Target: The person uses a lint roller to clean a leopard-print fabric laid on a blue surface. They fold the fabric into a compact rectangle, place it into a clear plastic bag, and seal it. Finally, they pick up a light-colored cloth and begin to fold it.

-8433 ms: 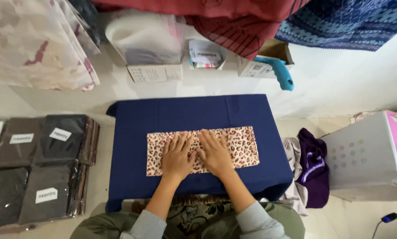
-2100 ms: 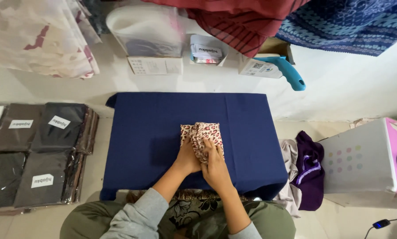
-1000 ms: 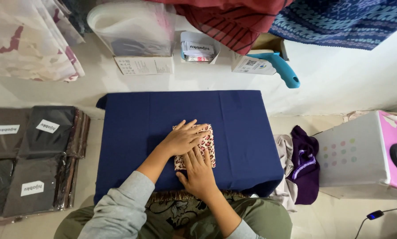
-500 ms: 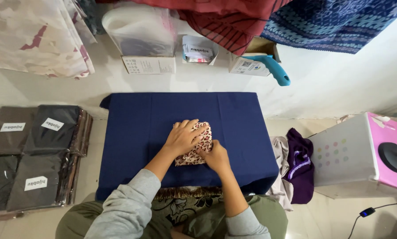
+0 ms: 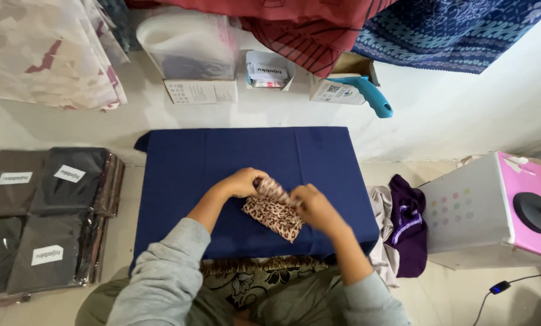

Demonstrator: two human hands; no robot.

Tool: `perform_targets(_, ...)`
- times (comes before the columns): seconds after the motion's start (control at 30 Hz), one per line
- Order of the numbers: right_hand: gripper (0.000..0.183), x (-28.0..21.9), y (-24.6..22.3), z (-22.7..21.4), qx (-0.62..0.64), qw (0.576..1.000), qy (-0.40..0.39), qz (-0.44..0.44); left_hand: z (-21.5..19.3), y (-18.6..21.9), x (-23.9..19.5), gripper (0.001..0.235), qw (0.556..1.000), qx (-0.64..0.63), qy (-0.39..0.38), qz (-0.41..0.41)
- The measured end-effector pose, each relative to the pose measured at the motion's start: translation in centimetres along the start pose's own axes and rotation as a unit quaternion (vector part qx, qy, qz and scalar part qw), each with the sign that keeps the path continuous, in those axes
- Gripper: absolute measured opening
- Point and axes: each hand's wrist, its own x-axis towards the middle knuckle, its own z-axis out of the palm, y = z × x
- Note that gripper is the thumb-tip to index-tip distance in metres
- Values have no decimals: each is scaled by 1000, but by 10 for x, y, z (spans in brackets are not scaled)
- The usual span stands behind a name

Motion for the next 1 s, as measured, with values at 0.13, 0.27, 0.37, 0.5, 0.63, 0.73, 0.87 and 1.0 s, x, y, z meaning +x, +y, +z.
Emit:
perform_targets(0.13,18,-27,-56,14,-207,965,37,-156,-2,11,-22,24,993,-7,-5,114)
perform_targets(0.27,26,-22,-101,-3,-216,971,4,-103,-8,35,-51,36,989,-53,-3,137)
perform_targets(0.37,63,-14,-94,37,-237,969,42,-61,0,29,-54,36,987,-62,11,148)
perform_targets(0.5,57,-8,-93,58,-313,938,109,-106,5,4,-44,35,978,-55,58,195)
perform_targets(0.63,61,-9,-102,46,-381,912,80,-133,-7,7,-47,29,990,-9,4,141)
perform_targets(0.73,70,-7,-102,51,-359,924,57,-117,-62,67,-78,24,969,101,144,176)
perform_targets(0.87,68,-10,-101,54,-358,918,107,-131,-158,149,-115,11,852,217,427,213)
perform_targets(1.0,68,-15,-105,56,-365,918,106,-114,-239,193,-138,36,637,487,549,236)
